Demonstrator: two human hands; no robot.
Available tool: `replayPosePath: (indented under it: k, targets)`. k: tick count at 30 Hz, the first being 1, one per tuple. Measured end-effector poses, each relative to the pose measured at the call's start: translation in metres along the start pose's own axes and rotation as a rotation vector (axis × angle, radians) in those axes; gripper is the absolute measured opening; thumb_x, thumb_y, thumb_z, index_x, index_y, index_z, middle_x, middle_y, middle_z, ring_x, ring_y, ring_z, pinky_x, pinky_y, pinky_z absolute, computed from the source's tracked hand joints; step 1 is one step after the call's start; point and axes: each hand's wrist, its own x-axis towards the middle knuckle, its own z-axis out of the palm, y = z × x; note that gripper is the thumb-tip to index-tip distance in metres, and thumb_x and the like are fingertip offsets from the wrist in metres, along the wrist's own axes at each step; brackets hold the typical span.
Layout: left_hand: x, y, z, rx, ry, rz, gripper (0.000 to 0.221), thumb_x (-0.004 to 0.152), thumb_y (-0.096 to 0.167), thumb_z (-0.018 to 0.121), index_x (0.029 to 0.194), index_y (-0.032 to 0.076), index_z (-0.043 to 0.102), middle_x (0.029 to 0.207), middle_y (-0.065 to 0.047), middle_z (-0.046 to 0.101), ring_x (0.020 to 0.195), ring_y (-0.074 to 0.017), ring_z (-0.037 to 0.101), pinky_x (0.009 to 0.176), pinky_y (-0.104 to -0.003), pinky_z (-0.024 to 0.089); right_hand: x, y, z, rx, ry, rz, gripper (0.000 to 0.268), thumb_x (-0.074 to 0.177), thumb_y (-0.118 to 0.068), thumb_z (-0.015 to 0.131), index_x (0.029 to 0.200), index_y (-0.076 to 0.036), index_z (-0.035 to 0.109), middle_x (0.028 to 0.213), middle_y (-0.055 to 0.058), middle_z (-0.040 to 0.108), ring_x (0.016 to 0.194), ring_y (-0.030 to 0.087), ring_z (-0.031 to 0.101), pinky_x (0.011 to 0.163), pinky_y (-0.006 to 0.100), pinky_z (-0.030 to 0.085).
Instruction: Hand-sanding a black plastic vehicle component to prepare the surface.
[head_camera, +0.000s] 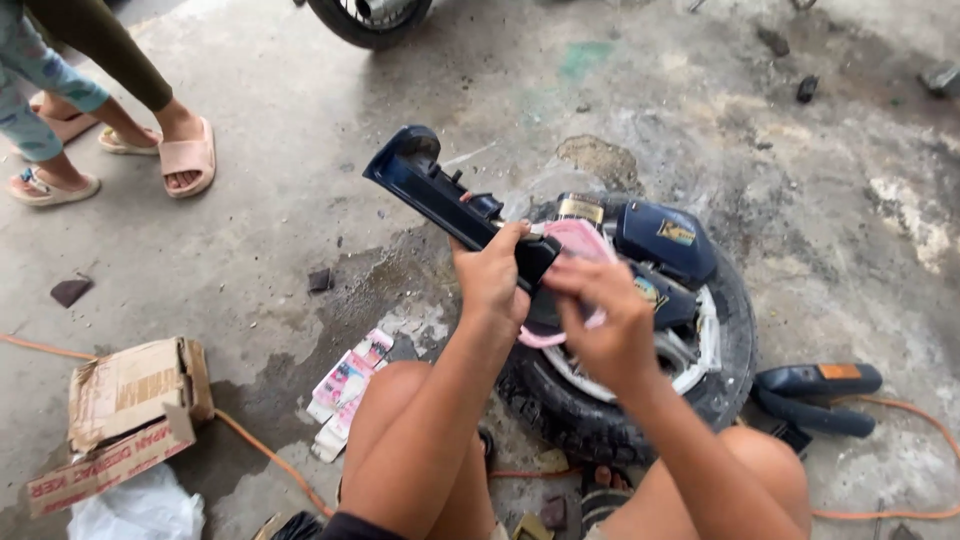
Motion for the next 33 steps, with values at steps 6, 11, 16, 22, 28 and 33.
replayPosePath:
  k: [6,11,16,22,28,33]
  targets:
    - [0.005,-0.006,-0.004,0.029,0.031,-0.050,0.065,0.061,-0.011,0.079,0.119,0.012,0.060,0.078,-0.009,0.057,0.067,-0.0226,0.062,0.055,-0.042,0.055,-0.005,-0.003,0.000,0.008,-0.005,0.028,0.025,0.080,0.002,0.076,0.094,-0.018,0.082,0.101,0.006,0.080,0.099,0.031,0.074,0.090,0.041,0.057]
    - [-0.009,0.003,0.009,0.003,-0.015,0.004,0.074,0.061,-0.014,0.076,0.128,0.015,0.061,0.080,-0.006,0.056,0.072,-0.0190,0.064,0.063,-0.033,0.056,0.005,-0.007,-0.007,-0.054,0.034,0.026,0.024,0.084,0.004,0.075,0.096,-0.016,0.082,0.099,0.006,0.079,0.097,0.029,0.073,0.088,0.038,0.057]
    - [-0.016,0.006,0.008,-0.027,-0.040,-0.014,0.075,0.061,-0.014,0.077,0.128,0.016,0.062,0.080,-0.006,0.054,0.071,-0.0199,0.063,0.065,-0.034,0.056,0.008,0.008,-0.009,-0.047,0.075,0.056,0.021,0.088,0.004,0.074,0.096,-0.014,0.081,0.097,0.005,0.078,0.097,0.028,0.074,0.085,0.036,0.058]
    - [-0.014,0.004,0.004,-0.029,-0.049,-0.009,0.073,0.064,-0.014,0.074,0.130,0.014,0.059,0.082,-0.005,0.052,0.076,-0.0216,0.065,0.068,-0.037,0.056,0.007,0.003,-0.009,-0.086,0.047,0.012,0.021,0.086,0.002,0.075,0.094,-0.017,0.081,0.097,0.005,0.078,0.097,0.029,0.073,0.087,0.040,0.057]
    - [-0.005,0.004,0.003,-0.009,0.028,-0.057,0.068,0.063,-0.010,0.078,0.124,0.015,0.059,0.080,-0.008,0.055,0.068,-0.0256,0.064,0.055,-0.043,0.057,0.003,0.005,-0.006,0.015,-0.007,-0.043,0.026,0.084,0.003,0.072,0.097,-0.017,0.081,0.103,0.006,0.079,0.101,0.031,0.073,0.094,0.043,0.054]
    - [-0.010,0.019,0.009,-0.068,0.022,-0.124,0.054,0.059,-0.014,0.080,0.105,0.006,0.061,0.076,-0.010,0.058,0.065,-0.0236,0.062,0.059,-0.043,0.055,0.001,-0.007,-0.011,-0.020,-0.031,-0.136,0.024,0.083,0.001,0.075,0.099,-0.017,0.082,0.109,0.006,0.079,0.104,0.032,0.071,0.098,0.042,0.054]
